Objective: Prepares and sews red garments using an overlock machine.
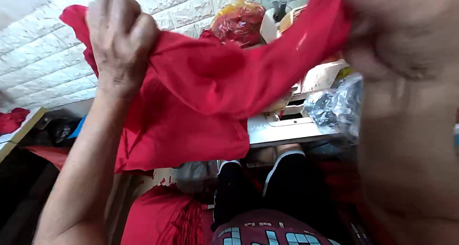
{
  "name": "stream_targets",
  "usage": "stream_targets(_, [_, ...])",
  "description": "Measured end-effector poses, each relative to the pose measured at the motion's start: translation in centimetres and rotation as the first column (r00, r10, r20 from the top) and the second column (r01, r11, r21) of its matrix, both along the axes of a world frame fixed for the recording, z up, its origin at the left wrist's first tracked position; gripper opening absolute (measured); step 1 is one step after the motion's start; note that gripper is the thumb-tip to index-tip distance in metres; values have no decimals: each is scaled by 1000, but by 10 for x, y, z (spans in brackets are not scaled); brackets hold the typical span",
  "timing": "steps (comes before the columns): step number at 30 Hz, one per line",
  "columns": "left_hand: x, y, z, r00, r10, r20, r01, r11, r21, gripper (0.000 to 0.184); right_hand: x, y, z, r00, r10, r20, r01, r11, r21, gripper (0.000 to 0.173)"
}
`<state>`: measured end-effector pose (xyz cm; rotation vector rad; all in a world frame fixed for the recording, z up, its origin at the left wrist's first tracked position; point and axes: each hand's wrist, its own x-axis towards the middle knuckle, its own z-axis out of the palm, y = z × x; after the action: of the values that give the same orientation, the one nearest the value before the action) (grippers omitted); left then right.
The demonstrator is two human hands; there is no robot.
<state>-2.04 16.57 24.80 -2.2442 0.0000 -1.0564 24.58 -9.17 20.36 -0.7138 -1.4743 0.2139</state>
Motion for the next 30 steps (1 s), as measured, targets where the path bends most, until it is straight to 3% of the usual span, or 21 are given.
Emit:
stream_targets(2, [1, -27, -9, 910, 105, -401, -175, 974, -143, 11, -11, -29, -27, 960, 37, 279, 0, 991, -131, 6])
stream_targets(4, [-1, -49, -38, 686, 283, -670, -522, 833, -182, 16, -33, -46, -74, 931, 61, 360, 22, 975, -222, 17])
stream_targets(5, [-1, -59, -52, 603, 304, -738, -619, 761, -192, 17, -44, -49, -99, 924, 36, 380, 66, 966, -250, 26])
stream_targets(6, [1, -70, -62, 623, 245, -743, -594, 766, -246, 14, -54, -49, -123, 921, -33, 387, 138, 960, -245, 31])
stream_targets(8, [18, -90, -84, 789, -43, -613, -267, 875, -405, 16, -70, -43, -159, 899, -202, 388, 292, 938, -188, 35])
stream_targets(9, [31, -102, -96, 810, -178, -559, -129, 876, -466, 22, -77, -41, -170, 887, -269, 375, 350, 922, -164, 35])
stream_targets(11, [48, -123, -113, 733, -398, -552, -5, 808, -589, 40, -87, -39, -180, 870, -356, 340, 417, 901, -123, 34])
stream_targets(13, [52, -129, -115, 651, -505, -567, 38, 767, -640, 50, -90, -41, -179, 876, -373, 305, 422, 900, -112, 35])
stream_targets(17, [35, -129, -90, 577, -529, -622, 41, 780, -625, 60, -86, -48, -170, 896, -391, 213, 423, 896, -137, 37])
stream_targets(22, [5, -156, -66, 723, -279, -632, -30, 901, -432, 42, -54, -62, -111, 809, -582, 82, 581, 813, 33, 24])
stream_targets(25, [0, -167, -61, 700, -281, -657, -8, 917, -400, 33, -57, -58, -84, 773, -611, 171, 610, 790, 67, 25])
stream_targets(27, [0, -176, -57, 619, -400, -676, 50, 879, -474, 32, -73, -49, -86, 771, -543, 333, 585, 811, -30, 23])
stream_targets(30, [4, -183, -59, 664, -416, -621, 109, 876, -471, 29, -95, -46, -101, 848, -234, 476, 402, 869, -289, 22])
